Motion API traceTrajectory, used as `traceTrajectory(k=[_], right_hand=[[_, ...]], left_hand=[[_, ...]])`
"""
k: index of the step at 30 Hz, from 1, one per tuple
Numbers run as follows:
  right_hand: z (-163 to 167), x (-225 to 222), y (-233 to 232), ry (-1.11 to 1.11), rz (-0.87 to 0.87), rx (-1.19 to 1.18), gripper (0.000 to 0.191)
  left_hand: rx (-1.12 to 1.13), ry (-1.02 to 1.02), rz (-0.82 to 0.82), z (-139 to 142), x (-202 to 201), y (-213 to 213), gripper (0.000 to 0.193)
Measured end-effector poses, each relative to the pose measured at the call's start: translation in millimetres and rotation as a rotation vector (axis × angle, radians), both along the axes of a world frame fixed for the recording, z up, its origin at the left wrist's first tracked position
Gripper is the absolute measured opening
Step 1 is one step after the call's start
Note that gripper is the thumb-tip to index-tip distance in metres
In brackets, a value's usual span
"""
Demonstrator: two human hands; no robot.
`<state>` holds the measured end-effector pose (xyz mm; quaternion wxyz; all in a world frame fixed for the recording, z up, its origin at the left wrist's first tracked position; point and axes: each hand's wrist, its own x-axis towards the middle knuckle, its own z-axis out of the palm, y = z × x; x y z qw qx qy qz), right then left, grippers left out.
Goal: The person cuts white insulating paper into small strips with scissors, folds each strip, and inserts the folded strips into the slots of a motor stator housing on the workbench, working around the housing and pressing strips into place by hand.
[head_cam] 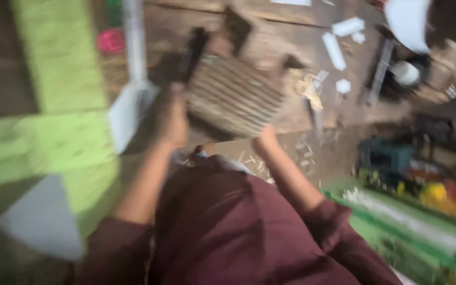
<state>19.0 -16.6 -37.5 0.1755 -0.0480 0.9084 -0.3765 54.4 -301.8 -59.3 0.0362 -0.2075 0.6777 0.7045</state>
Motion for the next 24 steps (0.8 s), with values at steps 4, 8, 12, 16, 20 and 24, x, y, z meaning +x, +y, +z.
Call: traceTrajectory(k=[4,8,12,16,20,24], right_hand=[[37.4,-18.3,11.8,-0.052,-0.101,-0.177,0.037],[79.6,-87.2,87.1,0.403,-0.115,0.161,0.029],[81.8,-172.0,173.6,0.537,-0.379,0.303,0.025],[56.2,-210.7,241.0,0.590,-0.304,0.368,0.035],[38.4,-237.3,276.9,0.475,-0.171,0.384,0.041],[42.6,-237.7,285.6,0.557,-0.046,0.332,0.035]], left_hand=[[-0.135,0.004,-0.042,4.0,-9.3,-17.5,0.078],[-0.363,0.161,0.180,24.4,14.1,7.8,0.067],[-0.267,0.290,0.409,53.2,61.9,48.0,0.047],[-0.411,0.146,0.459,82.9,108.1,93.4,0.037],[-0.439,0.234,0.519,96.2,124.2,143.7,0.031],[-0.381,0.150,0.594,109.2,116.2,204.0,0.026]])
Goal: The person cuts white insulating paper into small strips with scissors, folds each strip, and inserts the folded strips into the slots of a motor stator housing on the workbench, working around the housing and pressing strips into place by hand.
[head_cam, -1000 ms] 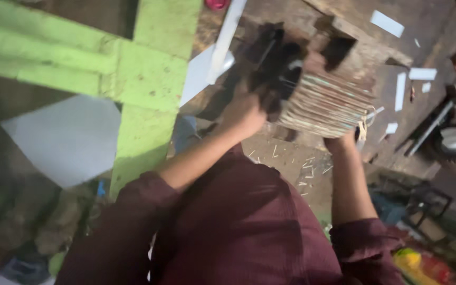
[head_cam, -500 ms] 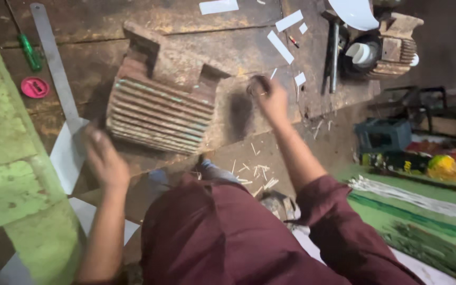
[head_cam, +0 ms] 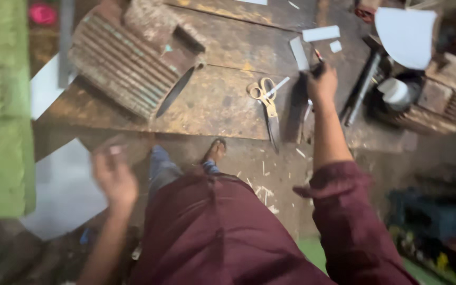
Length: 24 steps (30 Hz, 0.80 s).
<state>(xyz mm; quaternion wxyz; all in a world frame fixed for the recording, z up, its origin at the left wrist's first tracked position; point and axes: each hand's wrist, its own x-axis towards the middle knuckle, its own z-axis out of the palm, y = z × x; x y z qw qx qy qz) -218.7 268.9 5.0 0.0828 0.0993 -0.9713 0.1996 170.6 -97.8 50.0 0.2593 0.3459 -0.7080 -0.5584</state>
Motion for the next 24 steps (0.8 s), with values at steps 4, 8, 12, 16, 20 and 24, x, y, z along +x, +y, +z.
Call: traceTrajectory(k=[4,8,12,16,20,24], right_hand=[[42.7,66.2,-19.0,-0.084,0.123,-0.529,0.018],[94.0,164.7,-39.5,0.159,0.611,-0.300,0.037],[129.6,222.3,-44.5,-0.255,0.525,-0.479,0.020],[150.5,228.0,-32.9,-0.198,0.572,-0.531,0.010],[164.2,236.1,-21.0,-0.193,0.583,-0.490,0.013],[175.9,246.5,-17.3,-0.135,0.643,-0.494,0.018]], left_hand=[[-0.398,0.002,-0.373,41.5,-18.8,56.9,0.018],[-0.502,0.144,-0.589,80.7,-50.0,110.2,0.029],[-0.327,0.102,-0.633,97.5,-71.0,138.7,0.029],[-0.147,0.015,-0.720,97.4,-76.7,149.5,0.023],[-0.165,0.140,-0.719,91.9,-74.3,158.4,0.018],[-0.238,0.207,-0.669,88.2,-71.9,164.7,0.016]])
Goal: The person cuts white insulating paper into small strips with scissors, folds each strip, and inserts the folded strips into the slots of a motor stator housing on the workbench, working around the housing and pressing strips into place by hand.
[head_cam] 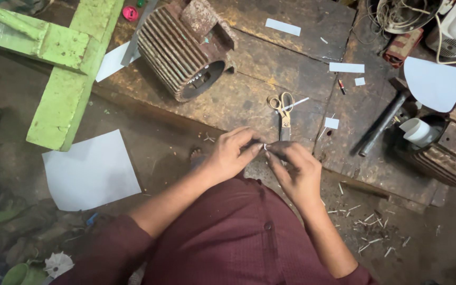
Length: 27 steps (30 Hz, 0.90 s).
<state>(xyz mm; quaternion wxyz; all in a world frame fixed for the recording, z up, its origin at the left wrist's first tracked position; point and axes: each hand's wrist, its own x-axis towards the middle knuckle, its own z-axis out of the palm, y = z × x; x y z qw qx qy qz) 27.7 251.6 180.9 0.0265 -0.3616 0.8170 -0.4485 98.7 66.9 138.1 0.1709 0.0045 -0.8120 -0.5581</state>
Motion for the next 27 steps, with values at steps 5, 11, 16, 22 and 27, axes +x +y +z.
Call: traceTrajectory(k=[5,11,16,22,27], right_hand=[[7.9,-0.1,-11.9,0.022,0.014,0.012,0.023],[-6.2,2.0,-22.2,0.076,-0.040,0.065,0.019],[-36.9,0.3,-44.8,-0.543,-0.136,-0.322,0.007],[-24.0,8.5,-71.6,-0.245,-0.125,-0.156,0.008],[-2.8,16.7,-90.3,-0.237,-0.214,-0.001,0.011]], left_hand=[[0.043,-0.025,0.022,-0.9,2.1,-2.1,0.016],[0.082,-0.007,0.051,-12.9,2.3,-13.2,0.013],[0.523,-0.218,0.024,-24.2,-2.8,-14.6,0.017],[0.264,-0.065,0.102,-6.2,7.3,-50.7,0.025],[0.211,-0.228,0.107,17.5,4.3,-77.6,0.022]])
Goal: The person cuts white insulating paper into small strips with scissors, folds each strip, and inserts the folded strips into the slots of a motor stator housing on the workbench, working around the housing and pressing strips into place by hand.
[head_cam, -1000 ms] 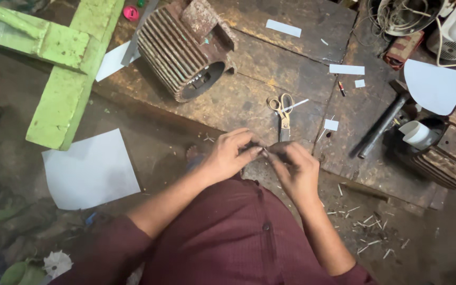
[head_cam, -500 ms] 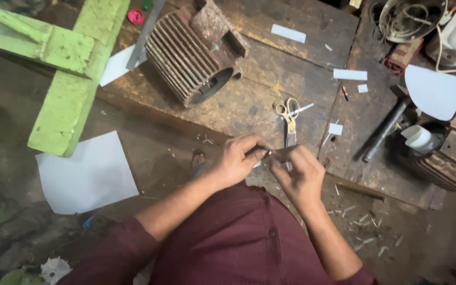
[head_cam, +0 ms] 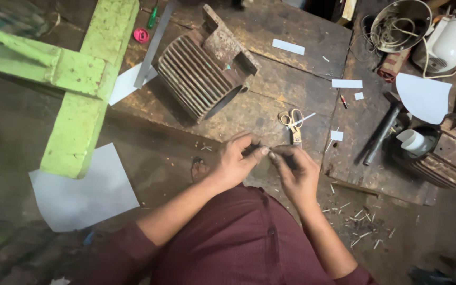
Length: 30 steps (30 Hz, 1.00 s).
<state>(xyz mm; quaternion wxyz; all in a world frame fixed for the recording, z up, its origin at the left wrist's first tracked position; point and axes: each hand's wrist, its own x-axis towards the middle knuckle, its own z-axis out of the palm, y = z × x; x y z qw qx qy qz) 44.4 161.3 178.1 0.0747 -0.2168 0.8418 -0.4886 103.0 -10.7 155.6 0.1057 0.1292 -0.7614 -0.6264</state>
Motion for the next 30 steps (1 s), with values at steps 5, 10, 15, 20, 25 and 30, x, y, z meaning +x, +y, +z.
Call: traceTrajectory(k=[5,10,15,20,25,30], right_hand=[[-5.9,0.1,-11.4,-0.280,0.081,-0.260,0.009],[-14.6,6.0,-16.4,-0.085,-0.022,-0.116,0.008],[-15.2,10.0,-22.4,-0.129,0.021,-0.044,0.019],[-16.2,7.2,-17.9,-0.181,-0.184,0.003,0.019],[-10.1,7.8,-14.3,-0.001,-0.166,0.192,0.011],[12.2,12.3,-19.1,0.237,-0.022,0.206,0.014]], left_hand=[[-0.069,0.269,-0.092,1.3,4.9,-16.6,0.013],[-0.093,0.277,-0.236,-17.3,2.9,-35.4,0.026],[-0.017,-0.024,-0.352,-30.1,0.3,-35.6,0.044],[0.202,-0.095,-0.256,-32.8,-6.2,-44.3,0.039],[-0.087,0.214,-0.376,-32.7,-10.9,-38.6,0.029],[-0.009,0.184,-0.291,-37.3,-21.0,-25.6,0.016]])
